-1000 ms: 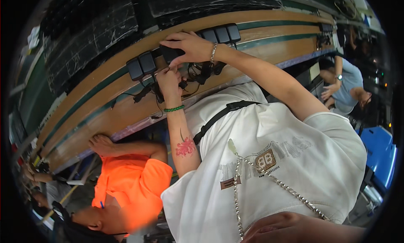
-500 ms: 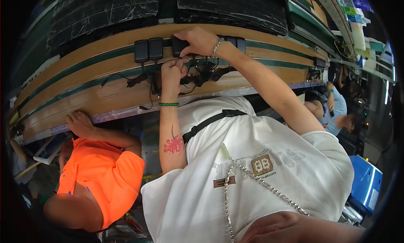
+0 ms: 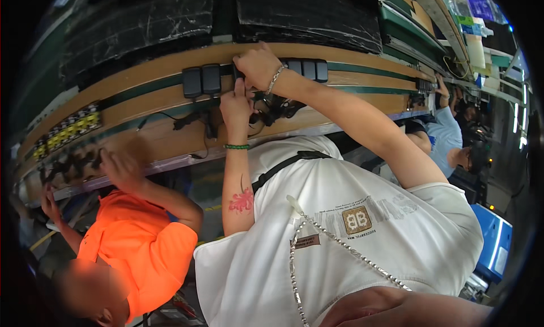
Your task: Assembling small electronic modules and circuit boards on a manual production line.
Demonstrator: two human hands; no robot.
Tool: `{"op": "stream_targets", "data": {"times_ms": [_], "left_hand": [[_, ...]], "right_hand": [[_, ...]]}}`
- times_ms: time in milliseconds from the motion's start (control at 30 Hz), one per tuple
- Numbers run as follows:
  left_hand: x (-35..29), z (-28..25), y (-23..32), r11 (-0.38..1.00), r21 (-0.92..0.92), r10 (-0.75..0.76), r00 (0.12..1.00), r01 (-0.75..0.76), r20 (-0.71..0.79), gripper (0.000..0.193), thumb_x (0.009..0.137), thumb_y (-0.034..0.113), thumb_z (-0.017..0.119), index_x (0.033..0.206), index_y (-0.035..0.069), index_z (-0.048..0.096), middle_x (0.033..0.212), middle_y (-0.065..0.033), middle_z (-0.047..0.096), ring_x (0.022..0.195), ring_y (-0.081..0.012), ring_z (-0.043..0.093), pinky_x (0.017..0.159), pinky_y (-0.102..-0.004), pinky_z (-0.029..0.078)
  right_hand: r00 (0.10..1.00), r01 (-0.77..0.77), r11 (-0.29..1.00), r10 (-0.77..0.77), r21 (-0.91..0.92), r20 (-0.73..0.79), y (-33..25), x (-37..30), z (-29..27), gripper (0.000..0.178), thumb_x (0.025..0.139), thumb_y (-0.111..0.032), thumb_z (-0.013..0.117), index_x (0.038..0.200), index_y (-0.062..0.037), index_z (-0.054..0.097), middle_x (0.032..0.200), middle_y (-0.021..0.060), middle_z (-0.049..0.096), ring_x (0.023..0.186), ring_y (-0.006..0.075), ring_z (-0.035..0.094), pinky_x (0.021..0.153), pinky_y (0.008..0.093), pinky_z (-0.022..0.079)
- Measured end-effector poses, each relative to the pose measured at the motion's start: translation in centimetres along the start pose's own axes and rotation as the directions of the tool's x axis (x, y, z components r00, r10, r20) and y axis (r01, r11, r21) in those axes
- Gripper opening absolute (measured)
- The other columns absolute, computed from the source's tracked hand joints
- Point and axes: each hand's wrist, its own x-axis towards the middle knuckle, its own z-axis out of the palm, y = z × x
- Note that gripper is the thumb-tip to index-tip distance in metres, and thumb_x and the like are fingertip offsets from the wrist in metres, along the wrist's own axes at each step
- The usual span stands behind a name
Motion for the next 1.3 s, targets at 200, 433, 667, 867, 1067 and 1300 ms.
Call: {"op": "stream_targets", "data": {"times_ms": [200, 433, 667, 867, 1067, 1300], "left_hand": [[-2.0, -0.6, -0.4, 0.907, 0.415, 0.12, 0.989, -0.074, -0.086, 0.045, 0.094, 0.035, 0.054, 0.074, -0.004, 0.063, 0.059, -0.0136, 0.061, 0.047, -0.0273, 0.054, 0.052, -0.0353, 0.046], [-6.4, -3.6, -3.7, 0.422, 0.753, 0.867, 0.467, -0.505, -0.173, 0.017, 0.088, 0.012, 0.056, 0.094, -0.002, 0.065, 0.08, -0.016, 0.065, 0.063, -0.0338, 0.059, 0.063, -0.0408, 0.047], [-9.8, -5.3, -6.5, 0.55, 0.767, 0.679, 0.713, -0.331, -0.179, 0.016, 0.087, 0.008, 0.054, 0.092, -0.002, 0.065, 0.085, -0.0186, 0.067, 0.073, -0.0378, 0.061, 0.068, -0.0428, 0.048], [-7.3, -5.4, -9.6, 0.559, 0.749, 0.536, 0.844, -0.356, 0.001, 0.019, 0.088, 0.013, 0.055, 0.093, -0.001, 0.067, 0.083, -0.0176, 0.069, 0.071, -0.0364, 0.063, 0.067, -0.0408, 0.049], [-5.8, -3.5, -9.9, 0.284, 0.845, 0.174, 0.891, -0.452, 0.418, 0.025, 0.09, 0.017, 0.053, 0.099, -0.002, 0.066, 0.084, -0.0145, 0.069, 0.064, -0.0287, 0.063, 0.064, -0.0361, 0.05], [-6.0, -1.4, -5.4, 0.184, 0.823, 0.165, 0.843, -0.537, 0.512, 0.025, 0.088, 0.019, 0.055, 0.098, -0.001, 0.066, 0.088, -0.0163, 0.07, 0.075, -0.0352, 0.064, 0.07, -0.0401, 0.05]], "right_hand": [[0.997, 0.037, 0.986, -0.047, 0.162, 0.06, 0.8, -1.1, 1.7, 0.044, 0.07, -0.025, 0.077, 0.105, -0.0049, 0.061, 0.101, 0.0165, 0.067, 0.094, 0.0356, 0.064, 0.092, 0.0635, 0.038], [0.765, 0.43, 0.898, -0.304, 0.098, -0.568, -5.9, 0.1, 3.5, 0.055, 0.081, -0.044, 0.066, 0.126, -0.0167, 0.051, 0.142, 0.0051, 0.043, 0.138, 0.0315, 0.031, 0.106, 0.0682, 0.025], [0.824, 0.268, 0.955, -0.157, 0.129, -0.545, -2.3, -3.6, 6.3, 0.042, 0.085, -0.042, 0.061, 0.12, -0.0183, 0.06, 0.147, -0.0034, 0.041, 0.143, 0.0269, 0.025, 0.113, 0.0574, 0.02], [0.757, -0.006, 0.996, 0.063, 0.089, -0.65, 11.4, -14.1, 10.8, 0.028, 0.087, -0.035, 0.061, 0.107, -0.0166, 0.067, 0.139, -0.0042, 0.05, 0.137, 0.0219, 0.035, 0.113, 0.0536, 0.021], [0.618, -0.632, 0.71, 0.704, 0.312, -0.349, 21.7, -24.4, 10.8, 0.021, 0.087, -0.017, 0.057, 0.103, -0.0091, 0.067, 0.118, 0.0021, 0.063, 0.11, 0.0285, 0.058, 0.096, 0.0415, 0.044], [0.436, -0.3, 0.771, 0.635, 0.562, -0.638, 25.1, -16.1, 4.0, 0.024, 0.082, -0.007, 0.059, 0.103, -0.0003, 0.066, 0.095, 0.0097, 0.071, 0.079, 0.0332, 0.064, 0.074, 0.0374, 0.051]]}}
